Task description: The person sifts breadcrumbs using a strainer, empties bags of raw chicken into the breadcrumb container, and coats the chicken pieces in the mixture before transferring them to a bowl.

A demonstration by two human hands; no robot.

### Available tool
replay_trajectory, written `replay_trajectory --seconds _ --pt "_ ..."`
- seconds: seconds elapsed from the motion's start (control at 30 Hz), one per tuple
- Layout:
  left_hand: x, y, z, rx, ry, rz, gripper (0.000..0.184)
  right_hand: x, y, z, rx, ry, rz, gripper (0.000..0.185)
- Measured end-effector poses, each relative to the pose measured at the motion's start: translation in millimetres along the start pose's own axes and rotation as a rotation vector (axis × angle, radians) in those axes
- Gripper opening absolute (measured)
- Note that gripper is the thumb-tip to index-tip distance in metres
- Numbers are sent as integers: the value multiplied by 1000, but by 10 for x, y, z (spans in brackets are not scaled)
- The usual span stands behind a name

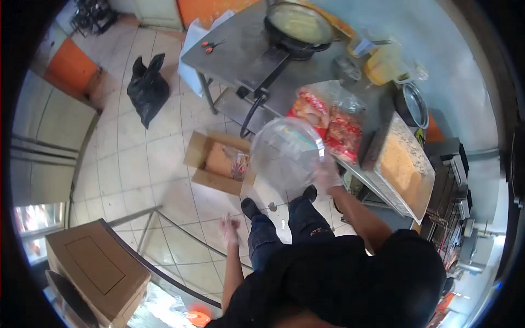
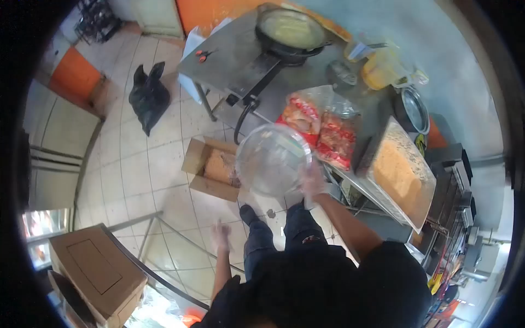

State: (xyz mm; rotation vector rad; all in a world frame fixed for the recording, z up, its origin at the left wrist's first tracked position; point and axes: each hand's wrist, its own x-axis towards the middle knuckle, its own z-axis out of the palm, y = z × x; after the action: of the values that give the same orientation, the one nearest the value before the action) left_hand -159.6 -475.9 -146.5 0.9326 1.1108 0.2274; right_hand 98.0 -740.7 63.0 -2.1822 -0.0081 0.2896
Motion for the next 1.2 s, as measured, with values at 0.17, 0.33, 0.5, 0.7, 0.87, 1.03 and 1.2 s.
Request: replay_trajectory --seconds 0.17,0.33,0.5,0.7,0.87,1.03,1.2 --pt "-347 1653 2218 792 -297 588 47 401 196 -2007 99 477 -70 34" --pt "-174 1975 4168 1000 -451 712 61 973 749 -3596 665 599 11 18" --pt "-120 2268 5243 1330 -477 538 67 1252 1619 -4472 824 546 411 12" --pt "213 1985 5754 1173 -521 33 69 470 2423 -4905 1131 689 437 18" --pt "330 2144 5744 1376 -750 200 66 460 2994 -5255 1107 705 460 25" --pt "164 2235 5513 1100 -493 290 56 584 1941 -4719 1262 1203 407 41" --pt "276 1710 5708 1261 -511 1377 52 839 1138 -3356 894 1016 42 50"
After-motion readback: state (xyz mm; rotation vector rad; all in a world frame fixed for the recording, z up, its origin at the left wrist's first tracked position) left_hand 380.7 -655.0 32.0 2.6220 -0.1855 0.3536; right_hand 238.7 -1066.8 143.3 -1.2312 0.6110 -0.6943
